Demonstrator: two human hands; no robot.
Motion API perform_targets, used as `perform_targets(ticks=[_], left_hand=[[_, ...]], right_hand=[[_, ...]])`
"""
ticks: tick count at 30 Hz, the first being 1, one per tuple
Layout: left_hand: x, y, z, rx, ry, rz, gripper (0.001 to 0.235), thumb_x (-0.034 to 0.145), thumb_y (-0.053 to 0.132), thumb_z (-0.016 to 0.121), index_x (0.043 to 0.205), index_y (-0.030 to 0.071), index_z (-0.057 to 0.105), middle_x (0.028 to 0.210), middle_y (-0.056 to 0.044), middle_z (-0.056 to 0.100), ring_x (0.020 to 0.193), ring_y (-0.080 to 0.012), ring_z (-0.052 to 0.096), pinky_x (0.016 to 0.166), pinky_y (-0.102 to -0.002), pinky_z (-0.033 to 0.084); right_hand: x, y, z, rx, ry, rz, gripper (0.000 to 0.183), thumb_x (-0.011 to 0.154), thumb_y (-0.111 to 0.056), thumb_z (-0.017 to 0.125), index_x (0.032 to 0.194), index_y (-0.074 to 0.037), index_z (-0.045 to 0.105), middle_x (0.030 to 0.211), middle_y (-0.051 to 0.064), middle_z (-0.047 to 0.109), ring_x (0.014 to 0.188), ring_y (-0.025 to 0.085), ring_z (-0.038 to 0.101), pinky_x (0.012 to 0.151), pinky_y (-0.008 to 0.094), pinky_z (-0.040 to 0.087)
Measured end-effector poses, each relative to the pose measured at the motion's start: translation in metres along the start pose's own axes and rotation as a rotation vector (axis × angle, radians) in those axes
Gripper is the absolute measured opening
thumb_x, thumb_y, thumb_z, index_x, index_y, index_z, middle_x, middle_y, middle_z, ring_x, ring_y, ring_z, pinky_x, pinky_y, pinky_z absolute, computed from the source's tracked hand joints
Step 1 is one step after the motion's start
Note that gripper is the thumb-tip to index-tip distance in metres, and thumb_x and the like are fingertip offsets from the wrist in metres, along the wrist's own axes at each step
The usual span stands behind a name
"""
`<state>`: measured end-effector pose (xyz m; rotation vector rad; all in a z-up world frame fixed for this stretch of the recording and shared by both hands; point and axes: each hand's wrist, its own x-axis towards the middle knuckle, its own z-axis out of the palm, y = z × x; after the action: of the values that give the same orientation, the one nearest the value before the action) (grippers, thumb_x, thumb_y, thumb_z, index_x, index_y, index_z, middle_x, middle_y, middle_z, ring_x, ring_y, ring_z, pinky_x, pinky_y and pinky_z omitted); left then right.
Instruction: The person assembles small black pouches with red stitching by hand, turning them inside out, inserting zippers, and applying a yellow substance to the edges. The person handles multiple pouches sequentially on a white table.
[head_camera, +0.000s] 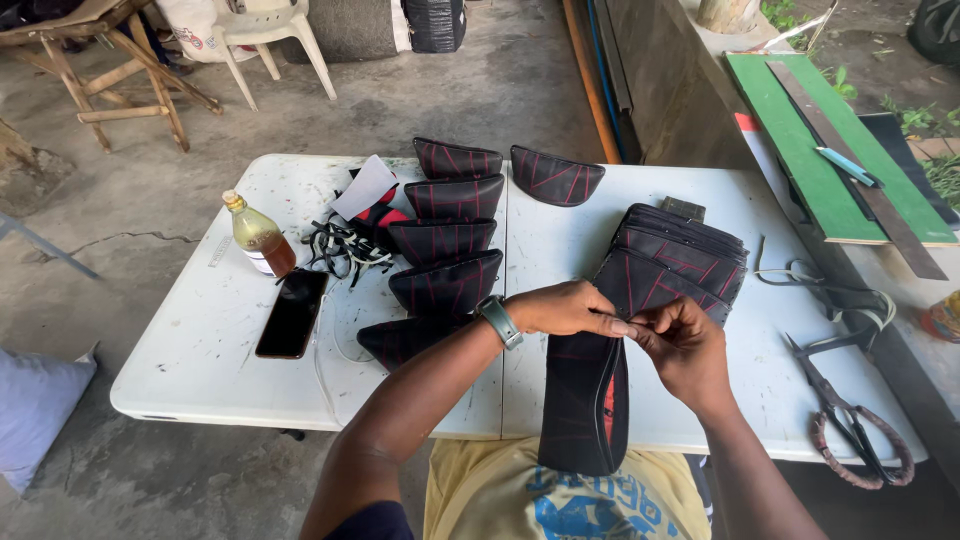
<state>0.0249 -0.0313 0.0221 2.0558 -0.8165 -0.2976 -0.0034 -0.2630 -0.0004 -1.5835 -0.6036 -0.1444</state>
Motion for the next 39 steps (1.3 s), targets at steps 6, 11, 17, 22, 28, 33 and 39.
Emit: perform_targets(ticks=[6, 11, 17, 22, 28, 33, 39], left_hand=[[-0.019, -0.043, -0.002, -0.295, 0.141, 0.006, 0.041, 0.095, 0.038, 0.070, 0.110, 0.000, 0.076, 0.088, -0.001, 0.074, 0.080, -0.0055, 0.060, 0.071, -0.027, 0.052], [-0.056, -0.059, -0.024, -0.465, 0.224, -0.123, 0.041, 0.098, 0.036, 0.067, 0.113, -0.001, 0.076, 0.104, -0.004, 0.076, 0.097, -0.0083, 0.066, 0.091, -0.025, 0.053], [-0.075, -0.038, -0.024, -0.716, 0.126, -0.087, 0.044, 0.106, 0.039, 0.055, 0.108, 0.001, 0.077, 0.105, -0.005, 0.077, 0.100, -0.0123, 0.069, 0.097, -0.027, 0.052], [-0.063, -0.002, -0.028, -0.580, 0.020, -0.017, 0.051, 0.104, 0.047, 0.057, 0.112, 0.001, 0.077, 0.106, -0.007, 0.076, 0.100, -0.0143, 0.067, 0.096, -0.030, 0.051], [-0.046, 0.028, -0.009, -0.037, -0.115, -0.088, 0.049, 0.095, 0.051, 0.067, 0.110, 0.004, 0.075, 0.101, -0.008, 0.075, 0.099, -0.0182, 0.067, 0.089, -0.032, 0.051], [-0.076, 0.033, -0.051, -0.182, -0.053, 0.069, 0.044, 0.084, 0.037, 0.082, 0.112, 0.004, 0.072, 0.105, -0.005, 0.076, 0.102, -0.0148, 0.069, 0.092, -0.030, 0.055], [-0.089, 0.021, -0.082, -0.242, 0.512, -0.016, 0.040, 0.089, 0.032, 0.082, 0.114, 0.002, 0.074, 0.097, -0.002, 0.074, 0.091, -0.0090, 0.067, 0.084, -0.025, 0.055]], right_hand=[[-0.027, -0.022, 0.004, -0.186, -0.234, 0.051, 0.033, 0.082, 0.009, 0.072, 0.076, -0.006, 0.043, 0.090, 0.009, 0.077, 0.088, 0.012, 0.073, 0.077, 0.027, 0.062], [-0.089, -0.046, 0.006, -0.163, -0.552, 0.174, 0.035, 0.073, 0.007, 0.081, 0.072, -0.006, 0.048, 0.090, 0.006, 0.079, 0.084, 0.014, 0.078, 0.077, 0.030, 0.064], [-0.113, -0.048, 0.012, -0.157, -0.461, 0.138, 0.025, 0.077, 0.005, 0.081, 0.074, -0.006, 0.059, 0.086, 0.004, 0.082, 0.083, 0.016, 0.081, 0.074, 0.029, 0.063], [-0.091, -0.060, 0.021, -0.347, -0.267, -0.087, 0.024, 0.072, 0.010, 0.075, 0.076, -0.007, 0.058, 0.090, 0.005, 0.079, 0.088, 0.018, 0.080, 0.073, 0.029, 0.063], [-0.002, -0.065, 0.024, -0.418, -0.114, -0.192, 0.020, 0.083, 0.002, 0.077, 0.092, -0.003, 0.059, 0.101, 0.012, 0.074, 0.095, 0.027, 0.077, 0.076, 0.034, 0.063], [-0.008, -0.165, -0.007, -0.550, -0.268, -0.438, 0.044, 0.076, -0.020, 0.088, 0.107, -0.004, 0.061, 0.101, 0.012, 0.070, 0.092, 0.029, 0.072, 0.074, 0.038, 0.057], [-0.059, -0.273, -0.032, -1.283, -0.598, -0.393, 0.029, 0.080, -0.042, 0.080, 0.089, -0.016, 0.071, 0.087, 0.005, 0.071, 0.079, 0.028, 0.070, 0.068, 0.039, 0.055]])
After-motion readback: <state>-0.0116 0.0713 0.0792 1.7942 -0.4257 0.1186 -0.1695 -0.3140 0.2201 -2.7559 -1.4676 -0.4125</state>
